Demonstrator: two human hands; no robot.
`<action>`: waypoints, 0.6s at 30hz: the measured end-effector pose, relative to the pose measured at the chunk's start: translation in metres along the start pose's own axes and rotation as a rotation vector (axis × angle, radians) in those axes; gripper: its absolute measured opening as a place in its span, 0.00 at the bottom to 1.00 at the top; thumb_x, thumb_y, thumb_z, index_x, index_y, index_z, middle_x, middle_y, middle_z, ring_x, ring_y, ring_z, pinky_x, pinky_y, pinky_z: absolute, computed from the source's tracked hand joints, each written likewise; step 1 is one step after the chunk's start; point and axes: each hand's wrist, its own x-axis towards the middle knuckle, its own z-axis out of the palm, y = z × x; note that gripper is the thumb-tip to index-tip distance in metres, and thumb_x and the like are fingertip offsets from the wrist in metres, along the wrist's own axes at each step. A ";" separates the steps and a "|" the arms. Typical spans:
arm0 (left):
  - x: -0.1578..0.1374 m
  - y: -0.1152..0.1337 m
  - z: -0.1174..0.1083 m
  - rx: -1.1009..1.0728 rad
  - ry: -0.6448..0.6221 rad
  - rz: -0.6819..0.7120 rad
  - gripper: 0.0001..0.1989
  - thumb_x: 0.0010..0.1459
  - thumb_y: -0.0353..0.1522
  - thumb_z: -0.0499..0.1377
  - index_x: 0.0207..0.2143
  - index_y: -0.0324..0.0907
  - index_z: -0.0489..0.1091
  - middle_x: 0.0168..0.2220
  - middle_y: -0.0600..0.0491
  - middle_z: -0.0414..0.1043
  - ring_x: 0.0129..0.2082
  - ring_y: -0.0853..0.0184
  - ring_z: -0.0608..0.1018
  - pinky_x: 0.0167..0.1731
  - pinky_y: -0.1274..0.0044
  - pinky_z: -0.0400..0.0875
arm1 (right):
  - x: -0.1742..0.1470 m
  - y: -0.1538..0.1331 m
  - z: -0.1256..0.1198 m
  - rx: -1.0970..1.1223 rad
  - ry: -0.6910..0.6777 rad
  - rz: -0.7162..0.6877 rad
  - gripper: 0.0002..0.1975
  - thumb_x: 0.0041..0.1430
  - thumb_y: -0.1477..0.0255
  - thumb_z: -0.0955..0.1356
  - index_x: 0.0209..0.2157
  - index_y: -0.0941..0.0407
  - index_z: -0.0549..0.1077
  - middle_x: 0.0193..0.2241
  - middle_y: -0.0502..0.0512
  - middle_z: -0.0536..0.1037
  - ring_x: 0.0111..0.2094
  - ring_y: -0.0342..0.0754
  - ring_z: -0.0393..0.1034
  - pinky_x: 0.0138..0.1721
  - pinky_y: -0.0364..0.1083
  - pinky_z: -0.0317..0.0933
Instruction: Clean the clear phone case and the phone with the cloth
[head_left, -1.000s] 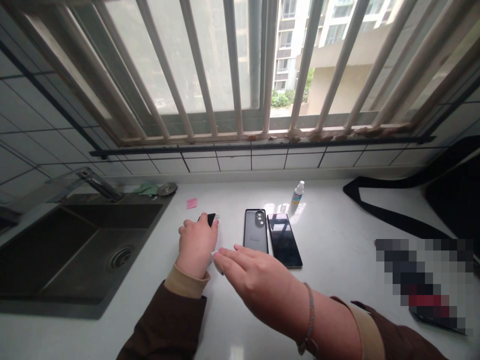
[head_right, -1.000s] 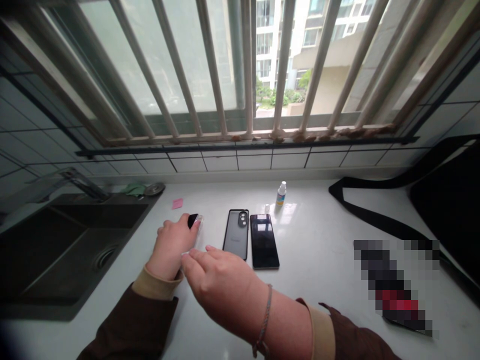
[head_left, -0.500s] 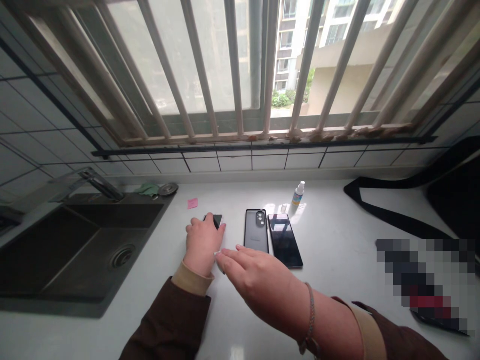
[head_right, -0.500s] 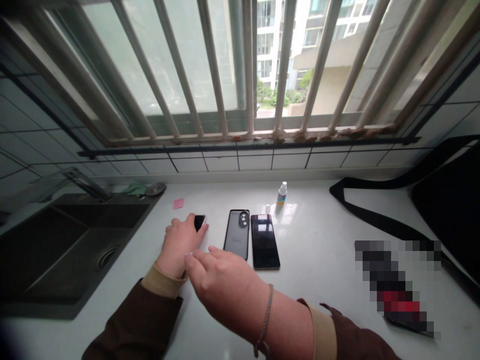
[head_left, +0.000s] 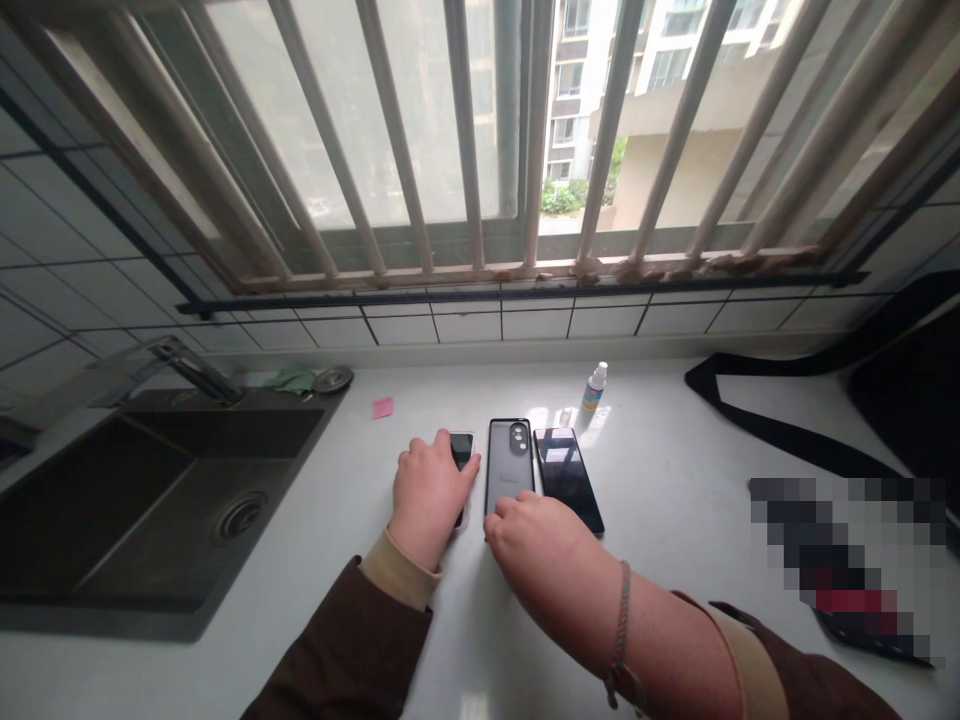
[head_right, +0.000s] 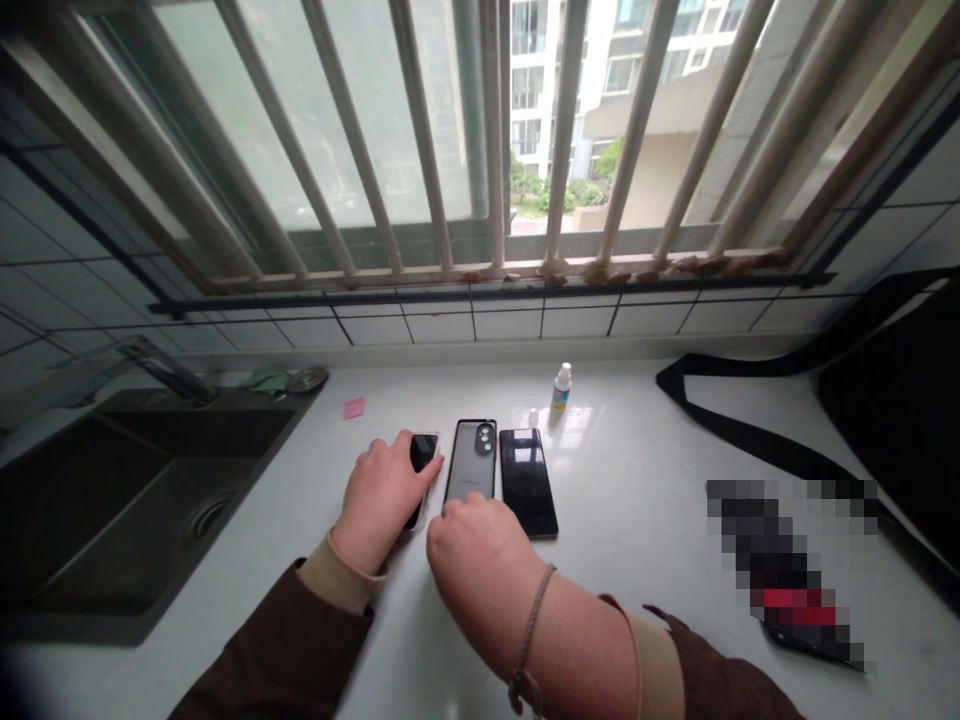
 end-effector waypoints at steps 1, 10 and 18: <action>0.000 0.000 0.000 -0.004 0.003 -0.003 0.24 0.67 0.50 0.58 0.52 0.40 0.73 0.42 0.38 0.74 0.44 0.46 0.79 0.44 0.65 0.70 | 0.001 0.000 0.003 -0.012 0.020 -0.014 0.08 0.68 0.79 0.68 0.40 0.60 0.81 0.40 0.63 0.81 0.40 0.59 0.77 0.39 0.54 0.72; 0.003 0.004 0.005 -0.008 0.021 -0.013 0.26 0.67 0.50 0.57 0.53 0.39 0.71 0.46 0.37 0.72 0.46 0.46 0.78 0.47 0.64 0.71 | 0.005 0.004 0.023 -0.009 0.082 -0.001 0.05 0.65 0.78 0.71 0.36 0.59 0.82 0.37 0.63 0.80 0.38 0.56 0.75 0.33 0.52 0.68; 0.001 0.005 0.007 -0.015 0.010 -0.019 0.26 0.68 0.50 0.56 0.54 0.38 0.70 0.46 0.38 0.72 0.46 0.47 0.78 0.44 0.65 0.72 | 0.007 0.009 0.018 -0.031 0.031 0.004 0.06 0.64 0.79 0.71 0.33 0.59 0.83 0.35 0.63 0.80 0.36 0.55 0.76 0.30 0.48 0.66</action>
